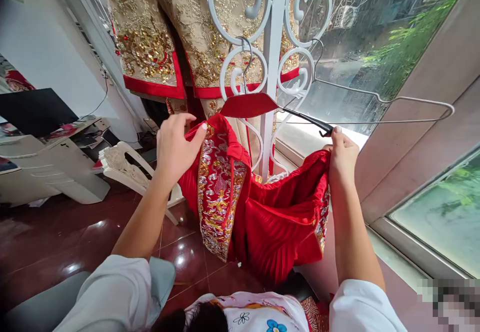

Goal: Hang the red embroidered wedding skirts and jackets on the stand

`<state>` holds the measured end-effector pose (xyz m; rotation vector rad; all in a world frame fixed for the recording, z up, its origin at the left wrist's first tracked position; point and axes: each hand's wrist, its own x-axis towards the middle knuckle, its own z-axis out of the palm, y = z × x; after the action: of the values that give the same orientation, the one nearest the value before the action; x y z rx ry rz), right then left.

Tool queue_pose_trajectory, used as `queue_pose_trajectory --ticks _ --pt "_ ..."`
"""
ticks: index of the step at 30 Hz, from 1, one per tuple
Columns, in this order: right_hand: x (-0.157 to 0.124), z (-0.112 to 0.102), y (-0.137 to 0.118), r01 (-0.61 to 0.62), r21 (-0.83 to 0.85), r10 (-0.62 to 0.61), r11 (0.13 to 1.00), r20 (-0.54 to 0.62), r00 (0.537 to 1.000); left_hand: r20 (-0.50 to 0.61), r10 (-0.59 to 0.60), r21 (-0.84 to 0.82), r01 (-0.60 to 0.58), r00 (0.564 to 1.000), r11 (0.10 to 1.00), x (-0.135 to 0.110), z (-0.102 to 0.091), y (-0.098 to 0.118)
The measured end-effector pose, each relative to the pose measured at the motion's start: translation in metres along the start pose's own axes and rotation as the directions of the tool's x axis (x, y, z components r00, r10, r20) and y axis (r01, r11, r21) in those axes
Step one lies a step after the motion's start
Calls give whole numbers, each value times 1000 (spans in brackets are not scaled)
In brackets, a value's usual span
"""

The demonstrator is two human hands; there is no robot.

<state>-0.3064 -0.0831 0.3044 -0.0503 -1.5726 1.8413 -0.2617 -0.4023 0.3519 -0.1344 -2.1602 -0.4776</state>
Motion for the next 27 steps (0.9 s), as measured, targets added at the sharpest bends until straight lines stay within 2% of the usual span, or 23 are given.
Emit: queue_pose_trajectory --ticks 3,5,7,10,12,14,15,18,20,22,24,26,27 --pt "-2 -1 -2 9 -41 -9 999 15 1000 187 -8 4 8 982 1000 -6 3 -18" --pt "-2 -1 -1 3 -71 -1 997 27 1000 234 -12 0 12 972 1000 -9 3 -25" --pt "-1 0 1 -7 -82 10 997 35 999 246 -7 -20 13 969 1000 -7 1 -24" --pt "3 0 4 -28 -86 33 996 56 998 251 59 -137 -25 966 990 8 2 -10" --pt "6 -1 4 -55 -117 66 992 95 993 238 114 -200 -66 965 978 22 8 4" --pt "11 -4 3 -63 -181 93 982 162 982 227 127 -195 -82 966 977 34 18 17" --pt "14 -6 1 -37 -223 81 974 190 979 221 126 -183 -85 967 979 39 24 21" --pt "24 -18 -6 148 -368 -55 918 252 966 200 133 -184 -96 971 978 46 36 23" --pt "29 -31 -14 198 -456 -43 868 327 944 205 154 -209 -110 966 972 49 39 18" --pt "29 -48 -25 159 -515 108 843 450 886 220 171 -235 -118 960 965 52 40 12" --pt "24 -64 -37 171 -570 249 804 583 774 224 185 -273 -120 957 954 56 39 8" --pt "16 -78 -48 289 -633 319 718 669 671 224 195 -300 -123 955 946 58 38 8" --pt "12 -83 -53 364 -668 348 649 686 639 223 204 -295 -133 953 946 59 37 8"
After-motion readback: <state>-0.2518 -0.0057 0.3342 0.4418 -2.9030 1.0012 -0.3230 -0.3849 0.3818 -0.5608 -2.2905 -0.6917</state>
